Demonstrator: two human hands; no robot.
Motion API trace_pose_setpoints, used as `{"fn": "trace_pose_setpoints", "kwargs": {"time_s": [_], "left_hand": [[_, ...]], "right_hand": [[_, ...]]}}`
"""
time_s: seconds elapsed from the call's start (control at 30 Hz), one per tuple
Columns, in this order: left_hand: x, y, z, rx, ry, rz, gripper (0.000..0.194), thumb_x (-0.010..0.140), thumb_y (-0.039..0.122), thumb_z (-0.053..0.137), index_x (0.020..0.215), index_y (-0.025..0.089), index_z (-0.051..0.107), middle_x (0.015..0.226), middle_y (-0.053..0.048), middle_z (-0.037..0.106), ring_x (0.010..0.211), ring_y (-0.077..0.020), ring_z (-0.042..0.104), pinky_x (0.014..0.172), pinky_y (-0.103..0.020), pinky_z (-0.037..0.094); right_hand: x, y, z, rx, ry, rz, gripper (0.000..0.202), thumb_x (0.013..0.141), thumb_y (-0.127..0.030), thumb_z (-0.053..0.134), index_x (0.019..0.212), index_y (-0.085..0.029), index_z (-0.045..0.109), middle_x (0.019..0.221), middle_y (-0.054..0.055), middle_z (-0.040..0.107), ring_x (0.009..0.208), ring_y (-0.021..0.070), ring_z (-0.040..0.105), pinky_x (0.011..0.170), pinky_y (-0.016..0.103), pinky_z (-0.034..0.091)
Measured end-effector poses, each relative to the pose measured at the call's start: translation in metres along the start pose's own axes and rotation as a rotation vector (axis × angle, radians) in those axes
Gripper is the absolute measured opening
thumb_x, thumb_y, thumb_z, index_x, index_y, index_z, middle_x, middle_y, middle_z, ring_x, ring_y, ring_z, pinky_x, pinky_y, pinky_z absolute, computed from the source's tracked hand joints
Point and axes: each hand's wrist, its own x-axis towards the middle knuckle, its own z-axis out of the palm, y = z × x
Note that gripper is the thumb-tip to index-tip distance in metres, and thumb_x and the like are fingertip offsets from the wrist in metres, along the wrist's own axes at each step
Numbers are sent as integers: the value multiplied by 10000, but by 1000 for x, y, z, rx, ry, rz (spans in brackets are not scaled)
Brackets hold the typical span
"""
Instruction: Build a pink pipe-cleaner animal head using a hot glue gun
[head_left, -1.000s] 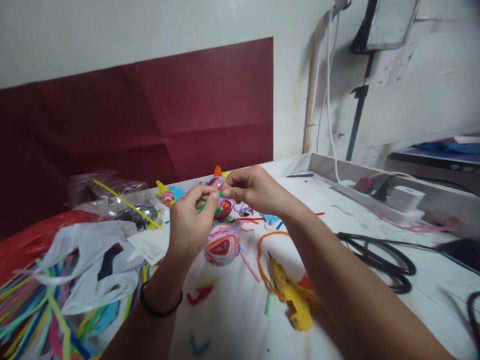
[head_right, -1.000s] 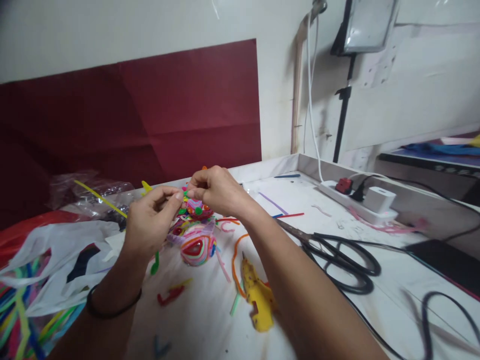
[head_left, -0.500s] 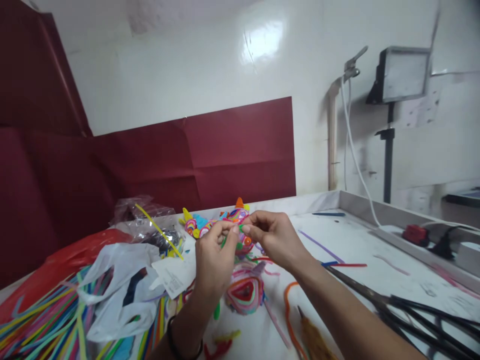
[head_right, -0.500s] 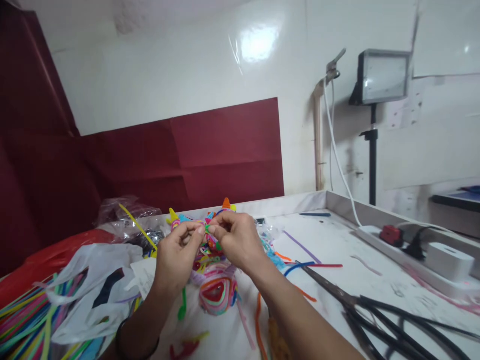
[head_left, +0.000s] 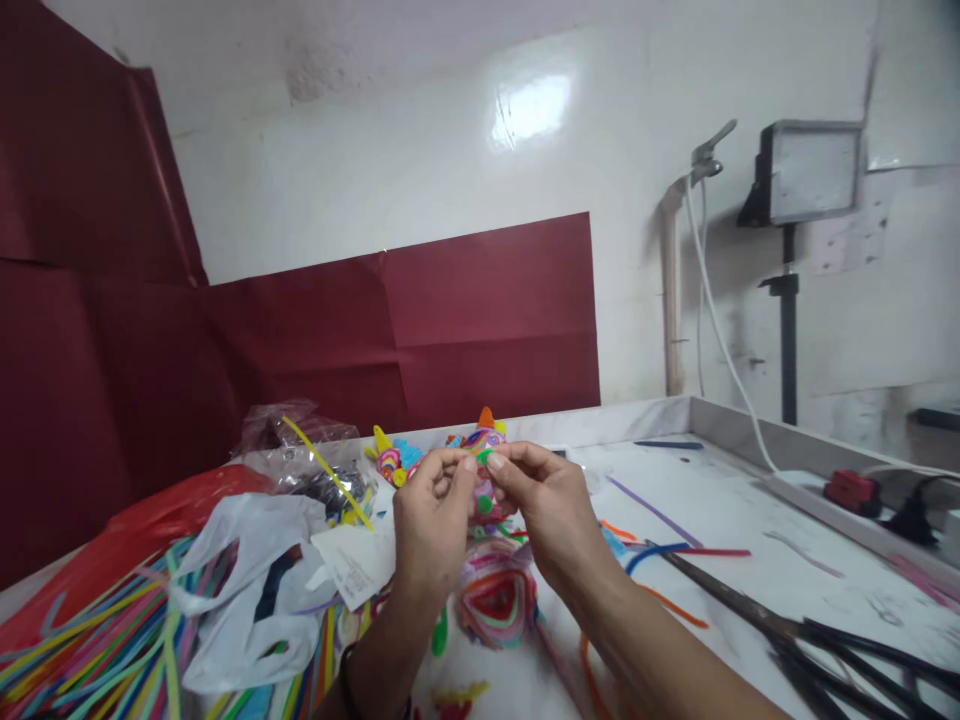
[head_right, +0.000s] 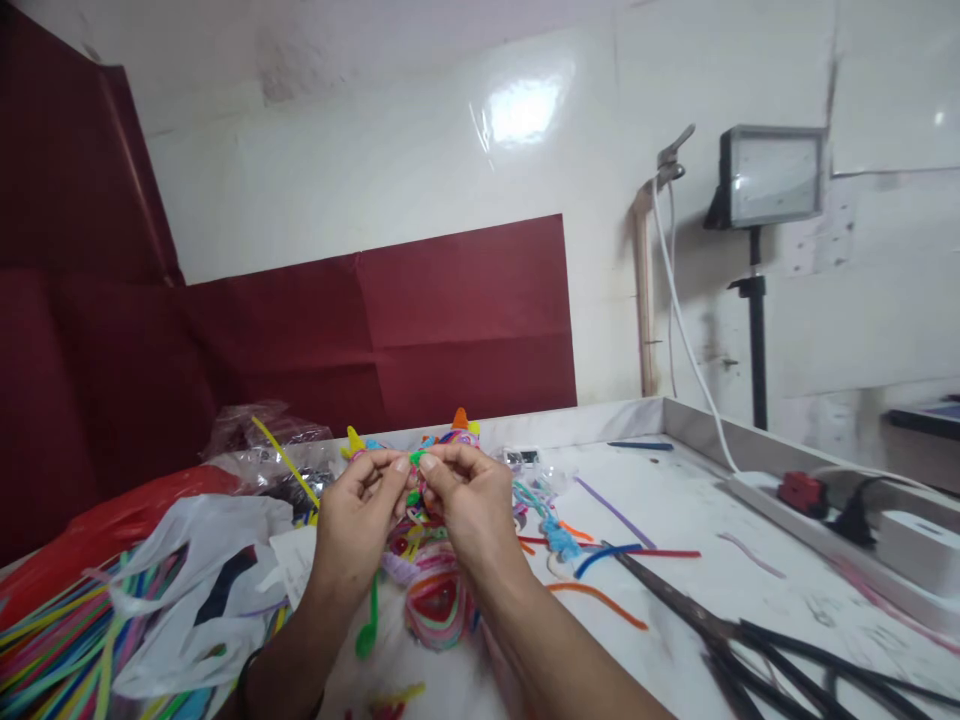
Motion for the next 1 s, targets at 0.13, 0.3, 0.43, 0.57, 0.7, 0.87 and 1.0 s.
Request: {"fn": "trace_pose_setpoints", "kwargs": {"time_s": [0.13,0.3,0.43,0.57,0.7,0.87,1.0], "left_hand": [[3,5,-11,237,-21,98,166,845,312,558,812,188,663,727,-3,692,656,-151,634,613,-247,472],[0,11,-17,467,-58,278,166,877,226,524,813,198,675,790,-1,717,762,-167,651,717,-269,449],[-4,14,-15,536,-88,401,153,889,193,518,823,197,656,793,3,717,757,-158,655,694,-253,437],[-6,14,-15,574,-96,466,148,888,176,511,826,188,645,779,-3,713,734,-159,658,682,-252,437],[-5,14,-14,546,-101,430,151,883,188,516,812,191,650,763,2,709,714,-153,652,667,-250,438],[-3,13,-11,399,-57,267,155,872,255,544,809,203,676,743,12,710,702,-151,650,670,-247,460],[-5,11,-10,316,-9,215,176,861,308,553,808,196,679,740,-1,709,681,-153,643,657,-252,474]], "right_hand": [[7,-6,-10,-193,-166,-61,193,659,-346,735,684,-164,676,508,-33,572,457,106,478,467,245,383],[12,-19,-26,-609,-321,-363,92,806,-221,622,827,-180,701,776,35,696,700,167,606,648,287,447],[9,-30,-31,-911,-366,-636,110,847,-108,596,799,-152,685,726,26,628,658,145,558,625,265,404],[5,-35,-30,-1081,-420,-709,168,880,-68,560,787,-133,684,734,31,593,647,140,543,611,259,388],[4,-36,-28,-1055,-426,-734,172,851,-44,574,756,-128,690,680,18,583,624,133,538,597,252,380],[0,-31,-23,-820,-273,-628,139,788,-110,630,677,-151,703,607,8,628,568,123,545,562,246,385],[-2,-25,-16,-562,-160,-397,112,741,-225,667,683,-166,742,628,23,680,581,147,579,557,267,416]]}}
